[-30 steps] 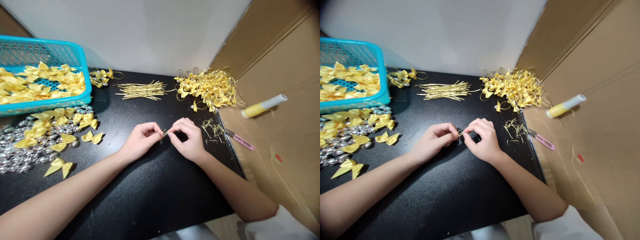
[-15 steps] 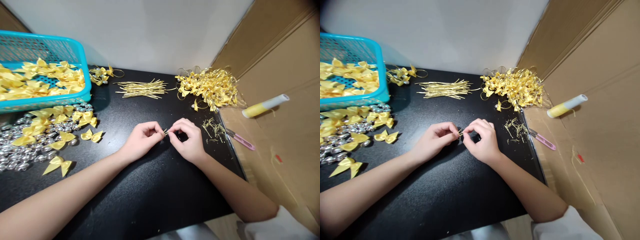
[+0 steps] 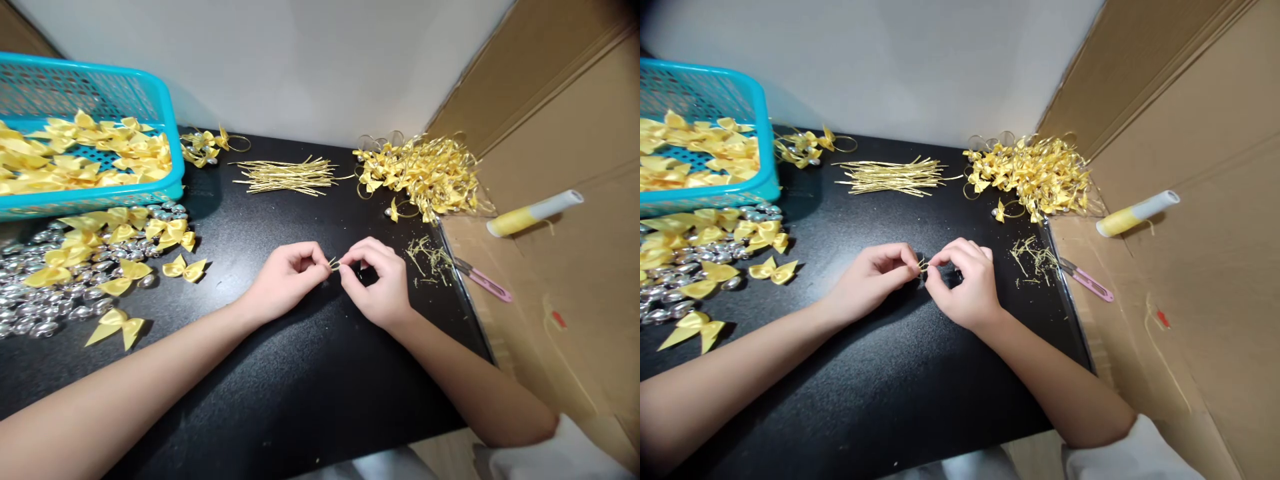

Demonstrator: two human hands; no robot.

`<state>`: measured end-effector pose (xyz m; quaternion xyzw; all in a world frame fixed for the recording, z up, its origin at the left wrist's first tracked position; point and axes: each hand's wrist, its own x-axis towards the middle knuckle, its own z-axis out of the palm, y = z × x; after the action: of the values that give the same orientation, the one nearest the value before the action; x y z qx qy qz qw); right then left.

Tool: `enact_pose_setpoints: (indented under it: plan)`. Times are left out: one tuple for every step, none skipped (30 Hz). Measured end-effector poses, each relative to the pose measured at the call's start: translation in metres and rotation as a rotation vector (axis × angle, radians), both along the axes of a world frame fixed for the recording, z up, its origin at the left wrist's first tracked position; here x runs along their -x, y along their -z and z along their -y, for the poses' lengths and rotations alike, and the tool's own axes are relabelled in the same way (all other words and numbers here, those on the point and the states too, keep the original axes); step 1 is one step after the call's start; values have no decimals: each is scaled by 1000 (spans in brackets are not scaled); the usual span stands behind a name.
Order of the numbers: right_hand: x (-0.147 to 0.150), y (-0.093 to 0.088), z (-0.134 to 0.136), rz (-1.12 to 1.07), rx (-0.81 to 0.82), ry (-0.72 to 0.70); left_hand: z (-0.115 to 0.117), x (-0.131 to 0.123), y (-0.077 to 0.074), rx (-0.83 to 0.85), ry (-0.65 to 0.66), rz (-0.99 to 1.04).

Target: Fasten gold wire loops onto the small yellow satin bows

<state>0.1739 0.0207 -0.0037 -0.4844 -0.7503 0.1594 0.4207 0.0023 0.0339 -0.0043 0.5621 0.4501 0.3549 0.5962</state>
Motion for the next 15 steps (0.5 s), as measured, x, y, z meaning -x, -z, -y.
enact_pose_setpoints:
  plan:
    - [1,1,0,5,-11,1,0,0,0,-5,3,-3]
    - [1,1,-1,15,-29,5,0,0,0,-6,5,-8]
    - [1,2,-1,27,-50,11,0,0,-1,-5,8,-15]
    - [1,2,-1,41,-71,15,0,0,-1,-3,10,-22]
    - [1,2,-1,52,-93,18,0,0,-1,1,13,-30]
    - [1,2,-1,62,-114,21,0,0,-1,5,19,-36]
    - [1,2,-1,70,-132,22,0,1,-1,10,27,-42]
    - [1,2,0,75,-145,20,-1,1,0,14,39,-45]
    - [1,2,0,77,-154,17,-1,1,0,18,54,-44]
    - [1,3,0,77,-160,15,-1,2,0,22,67,-41]
    - [1,3,0,77,-164,14,-2,2,-1,27,79,-38]
    - [1,3,0,77,-164,14,-2,2,-1,33,88,-35]
    - [1,3,0,78,-164,15,-3,2,-2,38,96,-33]
    - [1,3,0,78,-164,17,-4,2,-3,43,102,-33]
    - [1,3,0,79,-163,16,-4,2,-4,48,107,-36]
